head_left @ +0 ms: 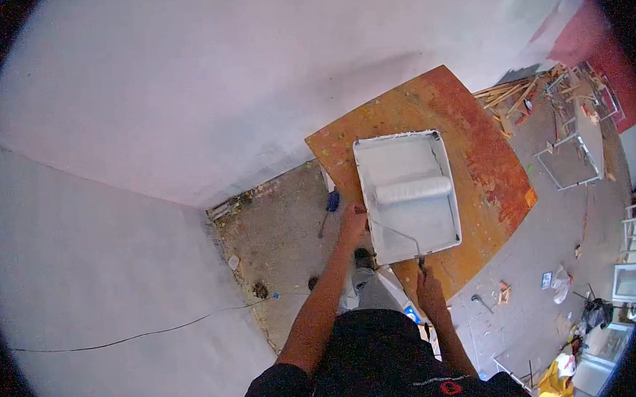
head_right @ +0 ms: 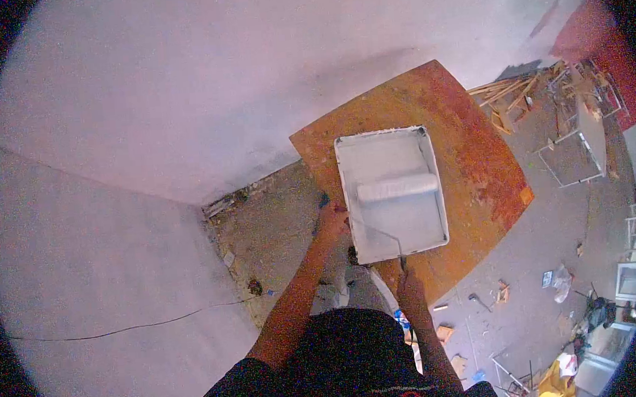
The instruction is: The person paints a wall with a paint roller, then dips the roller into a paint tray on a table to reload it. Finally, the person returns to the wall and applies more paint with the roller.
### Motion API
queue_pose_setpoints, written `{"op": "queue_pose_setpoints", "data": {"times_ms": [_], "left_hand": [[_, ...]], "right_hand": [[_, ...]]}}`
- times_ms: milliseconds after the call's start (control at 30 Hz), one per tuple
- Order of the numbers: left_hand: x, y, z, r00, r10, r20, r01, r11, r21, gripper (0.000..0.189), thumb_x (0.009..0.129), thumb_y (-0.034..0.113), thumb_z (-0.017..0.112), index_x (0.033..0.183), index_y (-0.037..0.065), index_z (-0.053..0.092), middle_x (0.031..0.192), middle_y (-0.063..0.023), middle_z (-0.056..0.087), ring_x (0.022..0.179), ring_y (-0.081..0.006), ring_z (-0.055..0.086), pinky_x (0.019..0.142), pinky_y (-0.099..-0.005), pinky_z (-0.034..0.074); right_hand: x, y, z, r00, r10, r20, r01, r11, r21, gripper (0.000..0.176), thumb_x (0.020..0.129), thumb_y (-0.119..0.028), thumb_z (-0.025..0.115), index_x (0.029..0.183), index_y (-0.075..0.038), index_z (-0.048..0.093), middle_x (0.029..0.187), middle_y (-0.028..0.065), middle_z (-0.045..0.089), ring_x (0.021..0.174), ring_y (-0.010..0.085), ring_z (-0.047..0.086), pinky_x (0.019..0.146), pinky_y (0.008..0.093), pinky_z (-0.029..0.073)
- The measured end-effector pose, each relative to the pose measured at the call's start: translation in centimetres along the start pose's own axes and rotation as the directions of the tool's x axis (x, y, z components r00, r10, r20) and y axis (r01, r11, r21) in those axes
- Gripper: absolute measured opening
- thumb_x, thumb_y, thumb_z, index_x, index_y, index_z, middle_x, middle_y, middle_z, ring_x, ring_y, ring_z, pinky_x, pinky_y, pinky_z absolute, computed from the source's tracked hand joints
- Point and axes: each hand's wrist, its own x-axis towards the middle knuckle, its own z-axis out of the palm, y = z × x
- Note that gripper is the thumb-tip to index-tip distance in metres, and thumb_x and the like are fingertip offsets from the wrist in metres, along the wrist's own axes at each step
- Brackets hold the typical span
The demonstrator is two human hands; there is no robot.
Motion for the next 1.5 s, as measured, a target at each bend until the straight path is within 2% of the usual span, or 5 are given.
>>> {"op": "queue_pose_setpoints", "data": {"times_ms": [367, 433, 767, 1300, 1500], "left_hand": [[5.8, -5.7, -0.5, 0.977, 0.128, 0.173, -0.135, 0.990, 0.026, 0.033, 0.078, 0.009, 0.056, 0.107, 0.005, 0.041, 0.093, -0.0111, 0.053, 0.077, -0.0238, 0.057, 0.055, -0.0375, 0.052], [4.1, -4.3, -0.6, 0.975, 0.058, 0.216, -0.045, 0.997, -0.064, 0.029, 0.078, 0.008, 0.055, 0.104, 0.005, 0.043, 0.093, -0.0111, 0.053, 0.076, -0.0233, 0.057, 0.054, -0.0374, 0.052], [7.5, -7.5, -0.4, 0.963, 0.244, 0.115, -0.263, 0.943, 0.204, 0.031, 0.078, 0.007, 0.054, 0.108, 0.007, 0.046, 0.094, -0.0112, 0.056, 0.074, -0.0240, 0.060, 0.050, -0.0409, 0.053], [2.7, -2.4, -0.1, 0.977, 0.214, -0.014, -0.202, 0.940, 0.275, 0.016, 0.070, 0.007, 0.060, 0.083, 0.003, 0.051, 0.075, -0.0089, 0.058, 0.072, -0.0224, 0.058, 0.064, -0.0354, 0.047], [2.3, -2.9, 0.3, 0.979, 0.201, -0.043, -0.202, 0.979, -0.016, 0.012, 0.071, 0.005, 0.059, 0.080, 0.004, 0.052, 0.068, -0.0048, 0.056, 0.067, -0.0188, 0.056, 0.062, -0.0328, 0.046]], "right_hand": [[1.6, 0.8, 1.0, 0.944, 0.236, 0.231, -0.252, 0.967, 0.044, 0.033, 0.090, -0.021, 0.039, 0.114, 0.003, 0.040, 0.077, 0.0319, 0.052, 0.072, 0.0458, 0.053, 0.059, 0.0510, 0.041], [5.0, 2.9, 3.6, 0.939, -0.322, -0.119, 0.287, 0.926, -0.246, 0.032, 0.090, -0.020, 0.038, 0.110, 0.005, 0.041, 0.077, 0.0320, 0.050, 0.073, 0.0452, 0.052, 0.059, 0.0510, 0.041], [-7.3, 1.8, 3.3, 0.879, 0.464, 0.107, -0.471, 0.880, 0.057, 0.028, 0.090, -0.027, 0.040, 0.095, 0.000, 0.044, 0.075, 0.0288, 0.054, 0.073, 0.0485, 0.051, 0.060, 0.0538, 0.039], [-6.3, 2.7, 3.5, 0.984, -0.124, -0.125, 0.130, 0.991, 0.038, 0.032, 0.090, -0.026, 0.039, 0.101, 0.004, 0.043, 0.076, 0.0287, 0.051, 0.075, 0.0492, 0.050, 0.062, 0.0533, 0.040], [-6.9, -0.3, 0.9, 0.928, 0.353, 0.117, -0.369, 0.914, 0.171, 0.035, 0.089, -0.027, 0.041, 0.105, 0.004, 0.043, 0.085, 0.0311, 0.053, 0.083, 0.0481, 0.051, 0.066, 0.0517, 0.041]]}}
